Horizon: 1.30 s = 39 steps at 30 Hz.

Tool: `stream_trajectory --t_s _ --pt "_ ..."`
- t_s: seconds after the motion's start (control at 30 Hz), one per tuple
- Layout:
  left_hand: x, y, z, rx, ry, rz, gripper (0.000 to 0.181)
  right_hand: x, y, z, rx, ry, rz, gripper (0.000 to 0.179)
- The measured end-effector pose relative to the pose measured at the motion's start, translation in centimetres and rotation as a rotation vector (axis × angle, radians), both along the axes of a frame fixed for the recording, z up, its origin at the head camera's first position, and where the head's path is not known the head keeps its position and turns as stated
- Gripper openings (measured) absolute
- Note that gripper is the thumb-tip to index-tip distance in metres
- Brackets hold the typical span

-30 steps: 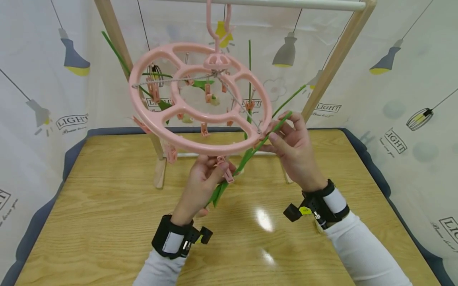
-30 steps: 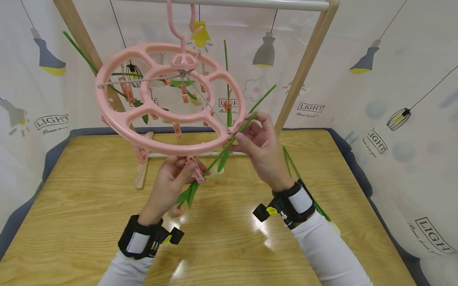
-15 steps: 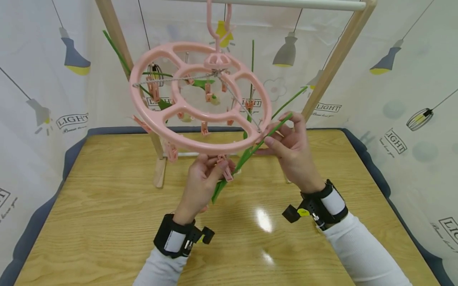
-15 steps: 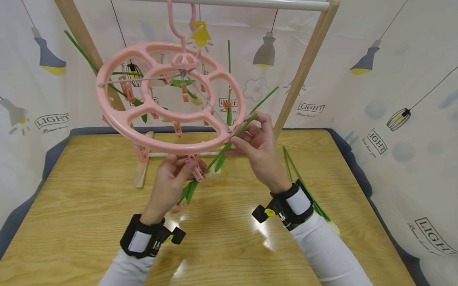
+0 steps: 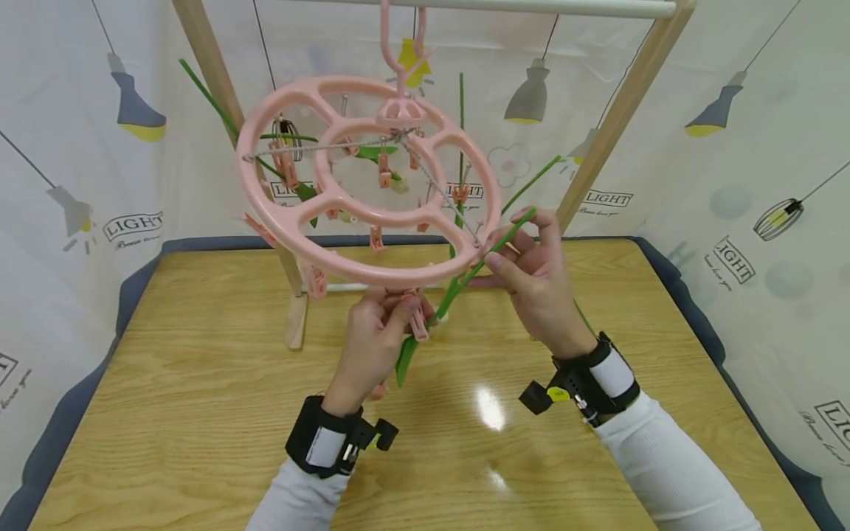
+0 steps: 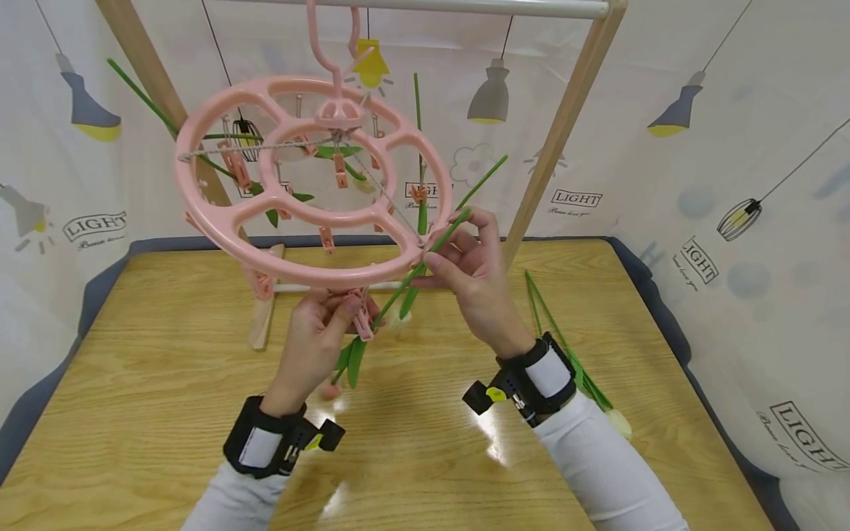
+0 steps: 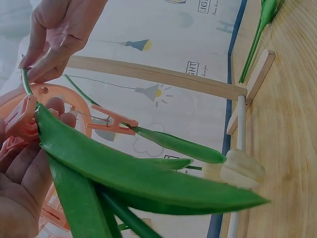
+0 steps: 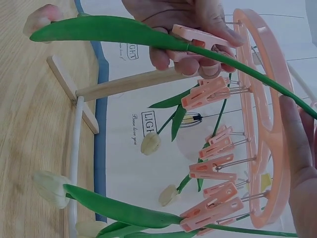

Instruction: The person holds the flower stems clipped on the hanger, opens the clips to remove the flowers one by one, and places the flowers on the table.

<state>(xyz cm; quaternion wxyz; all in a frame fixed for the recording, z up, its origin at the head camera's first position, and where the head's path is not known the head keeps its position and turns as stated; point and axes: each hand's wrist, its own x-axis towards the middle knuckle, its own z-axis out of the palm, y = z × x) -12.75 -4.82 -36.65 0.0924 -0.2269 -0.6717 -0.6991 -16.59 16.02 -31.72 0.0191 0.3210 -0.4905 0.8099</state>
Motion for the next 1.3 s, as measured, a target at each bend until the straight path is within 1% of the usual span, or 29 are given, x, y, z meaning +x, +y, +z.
stream_trajectory --t_s 0.27,0.43,0.7,0.83,1.0,1.13,1.3 --pt "-0.1 0.0 0.1 -0.021 0.041 0.015 0.018 0.1 -0.1 0.0 0.004 -0.007 -0.004 0.039" --pt "-0.1 -0.1 0.2 -0.026 0.050 0.030 0.017 0.1 -0.1 0.0 0.005 -0.008 -0.002 0.039" --pt "-0.1 -0.4 0.2 -0.049 0.067 0.021 0.016 -0.1 0.2 0.0 0.043 0.016 -0.058 0.047" --pt "-0.1 -0.7 0.1 -0.057 0.060 -0.007 0.016 -0.2 0.5 0.0 0.051 0.019 -0.069 0.047" --pt "-0.2 -0.9 0.2 -0.059 0.022 -0.044 0.014 -0.2 0.9 0.2 0.059 0.010 -0.101 0.049" --pt "-0.2 -1.0 0.1 -0.068 -0.013 -0.049 0.015 -0.2 1.3 0.3 0.061 -0.009 -0.136 0.050" --pt "-0.3 -1.1 -0.1 -0.086 -0.014 -0.052 0.016 -0.5 1.9 0.5 0.064 -0.009 -0.183 0.050"
